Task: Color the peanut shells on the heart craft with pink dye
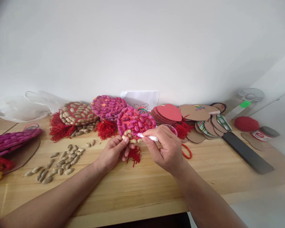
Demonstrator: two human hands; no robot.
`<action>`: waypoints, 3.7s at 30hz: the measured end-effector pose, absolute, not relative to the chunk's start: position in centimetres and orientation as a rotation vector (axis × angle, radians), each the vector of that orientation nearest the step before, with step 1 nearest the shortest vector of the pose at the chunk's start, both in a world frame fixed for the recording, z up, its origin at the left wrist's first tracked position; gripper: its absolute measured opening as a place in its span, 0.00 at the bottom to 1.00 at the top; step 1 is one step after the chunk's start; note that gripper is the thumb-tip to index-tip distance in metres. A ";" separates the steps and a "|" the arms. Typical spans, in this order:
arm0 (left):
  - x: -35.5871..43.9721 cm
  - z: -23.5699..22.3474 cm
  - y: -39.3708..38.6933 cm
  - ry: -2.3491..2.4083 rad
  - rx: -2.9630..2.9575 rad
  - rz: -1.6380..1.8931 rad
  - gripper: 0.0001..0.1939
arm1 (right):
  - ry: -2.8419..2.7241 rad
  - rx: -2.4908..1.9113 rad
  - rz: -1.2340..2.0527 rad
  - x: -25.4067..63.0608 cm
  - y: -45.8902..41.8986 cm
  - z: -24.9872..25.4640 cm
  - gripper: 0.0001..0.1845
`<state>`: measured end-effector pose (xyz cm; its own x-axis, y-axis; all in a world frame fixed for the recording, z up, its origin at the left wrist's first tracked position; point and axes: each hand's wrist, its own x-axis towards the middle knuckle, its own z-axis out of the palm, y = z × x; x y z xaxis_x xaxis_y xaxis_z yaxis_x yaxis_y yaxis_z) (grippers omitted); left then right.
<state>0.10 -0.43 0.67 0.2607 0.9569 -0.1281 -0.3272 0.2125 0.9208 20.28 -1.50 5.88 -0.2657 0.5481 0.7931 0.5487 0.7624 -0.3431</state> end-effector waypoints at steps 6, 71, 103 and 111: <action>0.1 0.6 -0.5 0.861 0.932 1.055 0.27 | -1.910 -0.854 -0.059 20.2 -1.4 5.9 0.10; 0.2 0.3 -0.5 0.869 0.916 1.063 0.28 | -1.975 -0.780 0.012 20.4 -1.4 5.8 0.10; 0.1 0.7 -0.7 0.865 1.048 0.972 0.28 | -1.934 -0.839 -0.013 20.2 -1.6 6.0 0.08; 0.2 0.5 -0.6 0.903 1.065 0.981 0.26 | -2.026 -0.848 0.030 20.1 -1.4 5.9 0.07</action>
<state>0.18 -0.63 0.54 0.3066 0.9446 -0.1170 -0.1943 0.1824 0.9638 20.13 -1.37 5.92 -0.3497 0.5756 0.7392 0.5538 0.7634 -0.3325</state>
